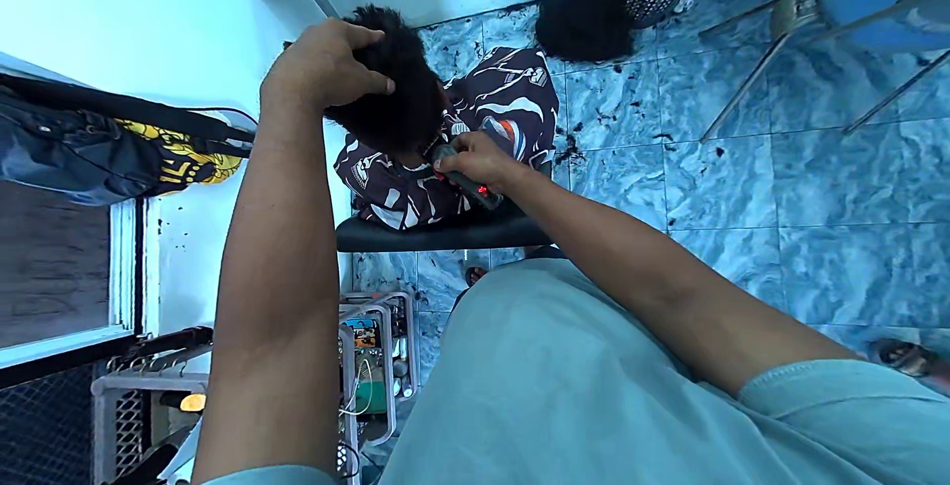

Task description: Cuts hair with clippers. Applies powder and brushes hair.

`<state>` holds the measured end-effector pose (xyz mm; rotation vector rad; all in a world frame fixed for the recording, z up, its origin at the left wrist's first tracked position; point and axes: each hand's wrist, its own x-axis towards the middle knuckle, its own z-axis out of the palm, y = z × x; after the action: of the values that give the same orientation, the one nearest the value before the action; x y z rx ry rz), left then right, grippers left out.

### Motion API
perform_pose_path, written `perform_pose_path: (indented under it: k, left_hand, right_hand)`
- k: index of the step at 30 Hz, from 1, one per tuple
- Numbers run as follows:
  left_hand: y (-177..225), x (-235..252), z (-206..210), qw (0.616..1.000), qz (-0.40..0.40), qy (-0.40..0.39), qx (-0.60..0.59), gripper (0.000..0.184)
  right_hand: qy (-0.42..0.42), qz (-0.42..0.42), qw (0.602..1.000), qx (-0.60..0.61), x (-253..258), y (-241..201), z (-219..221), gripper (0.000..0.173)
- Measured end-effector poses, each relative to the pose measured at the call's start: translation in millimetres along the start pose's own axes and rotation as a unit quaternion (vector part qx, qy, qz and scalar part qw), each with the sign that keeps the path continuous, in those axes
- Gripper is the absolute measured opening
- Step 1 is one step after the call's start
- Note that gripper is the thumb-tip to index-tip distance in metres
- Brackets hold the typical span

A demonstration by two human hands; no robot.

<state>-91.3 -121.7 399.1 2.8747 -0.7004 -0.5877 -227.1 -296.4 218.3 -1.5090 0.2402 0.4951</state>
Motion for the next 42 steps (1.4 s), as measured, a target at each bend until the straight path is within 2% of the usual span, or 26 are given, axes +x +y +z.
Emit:
perform_pose_path:
  k: [4,11,13,15,19,21,23,27,31,35,39,42]
  left_hand:
    - [0,6,-1,1.000,-0.005,-0.010,0.008,0.069]
    - [2,12,-2,1.000,0.000,-0.021,0.010,0.068]
    - [-1,15,-1,1.000,0.013,-0.015,0.012,0.069]
    - [-5,16,-1,1.000,0.019,-0.012,0.009,0.070]
    - [-7,20,0,1.000,0.020,-0.017,0.009,0.065]
    - [-8,23,-1,1.000,0.023,-0.013,0.009,0.063]
    - [-8,26,-1,1.000,0.027,-0.014,0.005,0.060]
    - [-11,34,0,0.999,0.025,-0.022,0.013,0.062]
    - [-11,36,0,0.999,0.026,-0.018,0.012,0.062]
    - [-8,35,-2,0.999,0.018,-0.028,0.014,0.063]
    - [-10,37,-3,0.999,0.019,-0.024,0.010,0.062]
    - [-9,38,-3,0.999,0.012,-0.030,0.016,0.063]
  right_hand:
    - [-0.001,-0.024,0.999,0.036,-2,-8,2,0.043]
    - [0.037,-0.060,0.994,-0.083,-3,-21,1,0.055]
    - [0.064,-0.040,0.988,-0.136,-5,-23,2,0.057]
    - [0.077,-0.023,0.986,-0.148,-6,-29,6,0.056]
    - [0.080,-0.072,0.980,-0.166,-11,-39,14,0.058]
    - [0.089,-0.041,0.975,-0.197,-14,-40,15,0.057]
    - [0.095,-0.027,0.977,-0.190,-14,-42,16,0.057]
    - [0.096,-0.082,0.975,-0.183,-14,-48,23,0.060]
    - [0.111,-0.029,0.977,-0.178,-12,-41,22,0.056]
    - [0.104,-0.096,0.974,-0.177,-12,-46,25,0.060]
    - [0.118,-0.025,0.979,-0.165,-14,-44,27,0.058]
    - [0.110,-0.076,0.980,-0.148,-12,-50,29,0.060]
